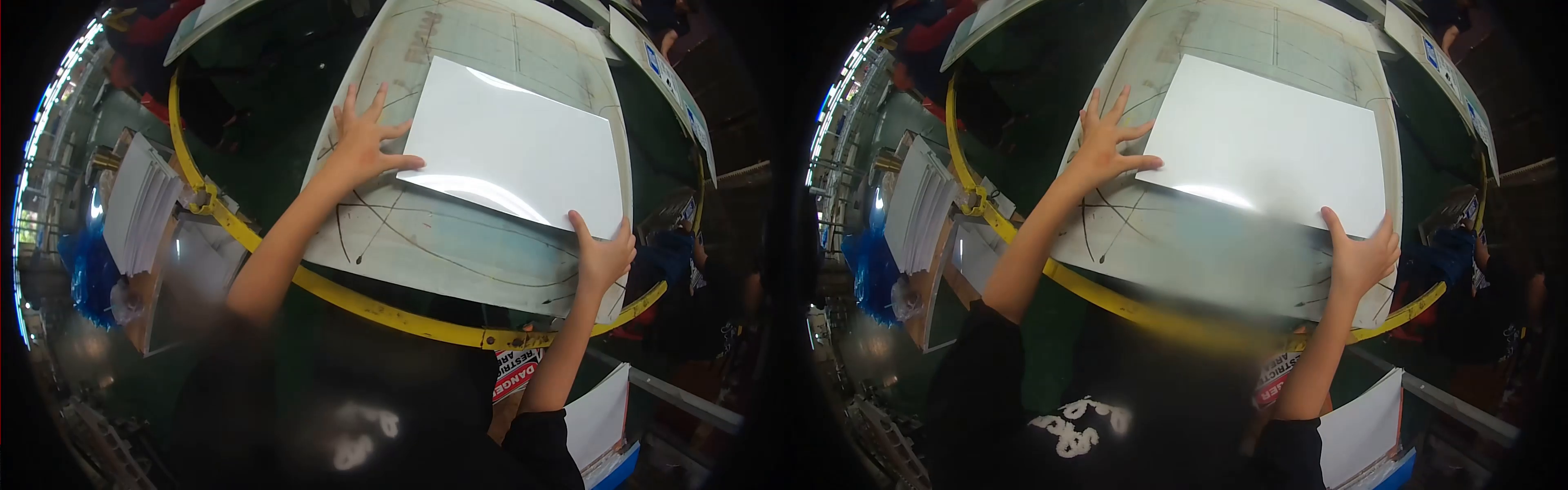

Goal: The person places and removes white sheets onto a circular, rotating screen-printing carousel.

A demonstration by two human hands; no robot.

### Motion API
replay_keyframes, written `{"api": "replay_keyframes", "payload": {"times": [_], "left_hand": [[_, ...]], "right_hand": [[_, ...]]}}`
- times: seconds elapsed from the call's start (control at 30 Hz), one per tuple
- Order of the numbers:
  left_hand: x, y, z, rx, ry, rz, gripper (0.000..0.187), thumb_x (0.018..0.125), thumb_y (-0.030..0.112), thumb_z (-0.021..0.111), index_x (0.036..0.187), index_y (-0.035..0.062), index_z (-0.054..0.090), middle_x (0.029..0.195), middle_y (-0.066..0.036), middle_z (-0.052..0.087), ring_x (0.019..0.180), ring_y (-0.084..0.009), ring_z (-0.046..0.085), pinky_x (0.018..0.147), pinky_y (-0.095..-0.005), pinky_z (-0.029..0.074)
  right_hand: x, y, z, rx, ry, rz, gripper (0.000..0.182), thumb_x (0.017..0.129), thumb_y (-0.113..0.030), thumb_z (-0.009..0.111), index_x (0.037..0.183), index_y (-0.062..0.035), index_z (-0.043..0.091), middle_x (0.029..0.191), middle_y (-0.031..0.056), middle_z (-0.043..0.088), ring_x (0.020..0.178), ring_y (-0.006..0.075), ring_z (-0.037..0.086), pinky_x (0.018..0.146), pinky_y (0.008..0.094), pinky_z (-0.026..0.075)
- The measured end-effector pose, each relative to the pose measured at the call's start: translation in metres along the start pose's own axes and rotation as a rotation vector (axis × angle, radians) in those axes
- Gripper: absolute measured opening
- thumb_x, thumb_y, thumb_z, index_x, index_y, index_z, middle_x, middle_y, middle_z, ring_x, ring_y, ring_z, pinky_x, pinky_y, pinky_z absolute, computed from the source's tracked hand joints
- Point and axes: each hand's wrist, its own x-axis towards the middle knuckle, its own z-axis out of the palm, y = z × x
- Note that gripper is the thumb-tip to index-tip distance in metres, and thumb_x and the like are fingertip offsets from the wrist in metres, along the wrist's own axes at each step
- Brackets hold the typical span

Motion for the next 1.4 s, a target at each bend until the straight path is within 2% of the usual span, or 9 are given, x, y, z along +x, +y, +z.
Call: {"api": "replay_keyframes", "payload": {"times": [0.27, 0.47, 0.7, 0.87, 0.97, 1.07, 1.27, 1.4], "left_hand": [[-0.005, -0.005, 0.003, 0.124, 0.025, -0.072, 0.072, 0.055, 0.068, 0.068, 0.111, 0.0232, 0.067, 0.152, -0.007, 0.013, 0.132, -0.0486, -0.017, 0.093, -0.0745, -0.007], [-0.01, -0.008, 0.005, 0.166, 0.005, -0.099, 0.07, 0.056, 0.069, 0.067, 0.111, 0.0255, 0.066, 0.153, -0.006, 0.008, 0.132, -0.0487, -0.018, 0.092, -0.0754, -0.007], [-0.012, 0.004, 0.003, 0.25, 0.048, -0.129, 0.064, 0.058, 0.063, 0.069, 0.111, 0.0282, 0.066, 0.152, -0.006, 0.009, 0.134, -0.0457, -0.013, 0.092, -0.0761, -0.006], [-0.014, 0.012, 0.004, 0.288, 0.151, -0.137, 0.059, 0.058, 0.06, 0.07, 0.11, 0.0306, 0.066, 0.152, -0.006, 0.011, 0.135, -0.0442, -0.011, 0.093, -0.0757, -0.005], [-0.015, 0.019, -0.002, 0.285, 0.005, -0.201, 0.058, 0.061, 0.061, 0.067, 0.112, 0.0327, 0.065, 0.152, -0.005, 0.011, 0.136, -0.0417, -0.009, 0.095, -0.0737, -0.007], [-0.015, 0.014, 0.0, 0.275, 0.045, -0.14, 0.055, 0.062, 0.059, 0.069, 0.11, 0.0319, 0.066, 0.151, -0.007, 0.016, 0.136, -0.042, -0.01, 0.095, -0.074, -0.007], [-0.013, 0.018, -0.003, 0.322, -0.006, -0.142, 0.054, 0.064, 0.059, 0.068, 0.111, 0.0322, 0.065, 0.15, -0.007, 0.018, 0.136, -0.0419, -0.008, 0.096, -0.0728, -0.007], [-0.012, 0.02, -0.005, 0.34, -0.034, -0.158, 0.054, 0.064, 0.058, 0.068, 0.112, 0.0326, 0.065, 0.15, -0.006, 0.019, 0.136, -0.0418, -0.007, 0.096, -0.0726, -0.007]], "right_hand": [[-0.003, 0.0, 0.023, 0.022, 0.086, -0.054, 0.094, 0.053, -0.058, 0.079, 0.122, -0.0021, 0.049, 0.113, 0.016, 0.053, 0.114, 0.0341, 0.042, 0.098, 0.0472, 0.03], [-0.005, -0.006, 0.024, 0.003, 0.046, -0.064, 0.095, 0.053, -0.058, 0.078, 0.123, -0.0019, 0.049, 0.115, 0.0155, 0.052, 0.115, 0.0332, 0.042, 0.098, 0.0477, 0.029], [-0.008, -0.002, 0.032, -0.034, 0.042, -0.047, 0.095, 0.053, -0.059, 0.078, 0.123, -0.0024, 0.049, 0.115, 0.016, 0.052, 0.116, 0.0331, 0.041, 0.098, 0.0495, 0.029], [-0.008, -0.004, 0.029, -0.027, -0.035, -0.03, 0.096, 0.054, -0.061, 0.076, 0.124, -0.0024, 0.048, 0.116, 0.0169, 0.051, 0.117, 0.0347, 0.04, 0.097, 0.0512, 0.028], [-0.006, -0.004, 0.031, -0.111, -0.072, 0.005, 0.095, 0.054, -0.062, 0.074, 0.124, -0.0026, 0.048, 0.116, 0.0176, 0.052, 0.117, 0.0357, 0.04, 0.097, 0.0525, 0.027], [-0.005, -0.008, 0.025, -0.148, -0.114, 0.014, 0.095, 0.055, -0.065, 0.071, 0.124, -0.0028, 0.049, 0.115, 0.0178, 0.054, 0.116, 0.0357, 0.042, 0.097, 0.0526, 0.026], [-0.004, -0.011, 0.021, -0.186, -0.222, 0.069, 0.093, 0.057, -0.066, 0.069, 0.122, -0.0023, 0.05, 0.117, 0.018, 0.055, 0.114, 0.0351, 0.044, 0.097, 0.0512, 0.024], [-0.002, 0.0, 0.035, -0.165, -0.184, 0.062, 0.093, 0.053, -0.069, 0.07, 0.116, -0.0017, 0.054, 0.114, 0.0195, 0.056, 0.119, 0.037, 0.039, 0.098, 0.0544, 0.021]]}}
